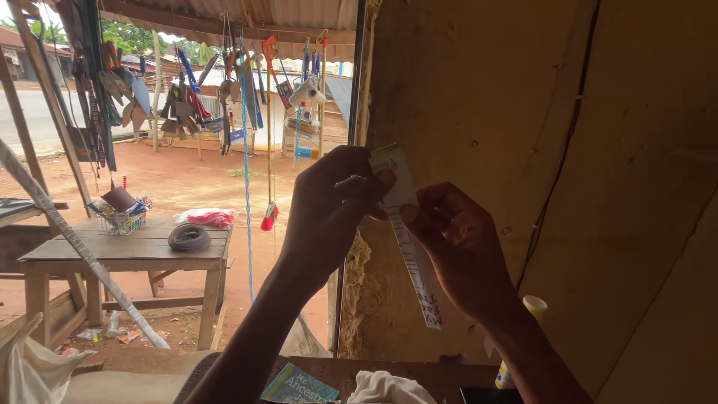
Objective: The person is folding various brochures and pamphlets at a desk.
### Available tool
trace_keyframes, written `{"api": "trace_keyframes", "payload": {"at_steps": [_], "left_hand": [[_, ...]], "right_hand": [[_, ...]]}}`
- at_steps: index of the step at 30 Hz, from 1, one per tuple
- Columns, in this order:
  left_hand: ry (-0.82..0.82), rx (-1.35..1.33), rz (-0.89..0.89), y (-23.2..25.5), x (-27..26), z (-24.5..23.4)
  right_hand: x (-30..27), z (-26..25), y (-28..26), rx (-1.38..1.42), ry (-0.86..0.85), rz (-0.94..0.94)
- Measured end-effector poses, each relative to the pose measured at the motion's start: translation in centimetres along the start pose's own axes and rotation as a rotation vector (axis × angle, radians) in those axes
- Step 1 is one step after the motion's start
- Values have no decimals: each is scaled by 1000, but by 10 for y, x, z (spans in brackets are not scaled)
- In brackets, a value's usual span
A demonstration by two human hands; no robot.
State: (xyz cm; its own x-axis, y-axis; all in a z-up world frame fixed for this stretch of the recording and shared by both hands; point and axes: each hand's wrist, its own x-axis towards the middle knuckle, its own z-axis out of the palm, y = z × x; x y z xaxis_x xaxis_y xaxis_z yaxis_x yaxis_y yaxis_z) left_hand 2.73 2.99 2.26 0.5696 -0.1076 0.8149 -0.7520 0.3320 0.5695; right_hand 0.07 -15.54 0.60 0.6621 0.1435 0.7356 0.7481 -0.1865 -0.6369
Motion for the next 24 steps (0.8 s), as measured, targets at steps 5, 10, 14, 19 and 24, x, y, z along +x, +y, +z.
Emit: {"api": "trace_keyframes", "payload": {"at_steps": [5,10,14,19,24], "left_hand": [[-50,63,-4,0,0,-1],[-65,141,-22,-1,-1,4],[-39,135,10,9,-3,9],[-22,238,49,15,-7,13],[-59,357,10,16,-8,13]], "right_hand": [[1,1,-2,21,15,-24],[0,-3,1,-6,30,-28],[2,-1,-7,11,12,-55],[2,0,-10,29,33,-50],[3,-3,-5,18,77,40]]}}
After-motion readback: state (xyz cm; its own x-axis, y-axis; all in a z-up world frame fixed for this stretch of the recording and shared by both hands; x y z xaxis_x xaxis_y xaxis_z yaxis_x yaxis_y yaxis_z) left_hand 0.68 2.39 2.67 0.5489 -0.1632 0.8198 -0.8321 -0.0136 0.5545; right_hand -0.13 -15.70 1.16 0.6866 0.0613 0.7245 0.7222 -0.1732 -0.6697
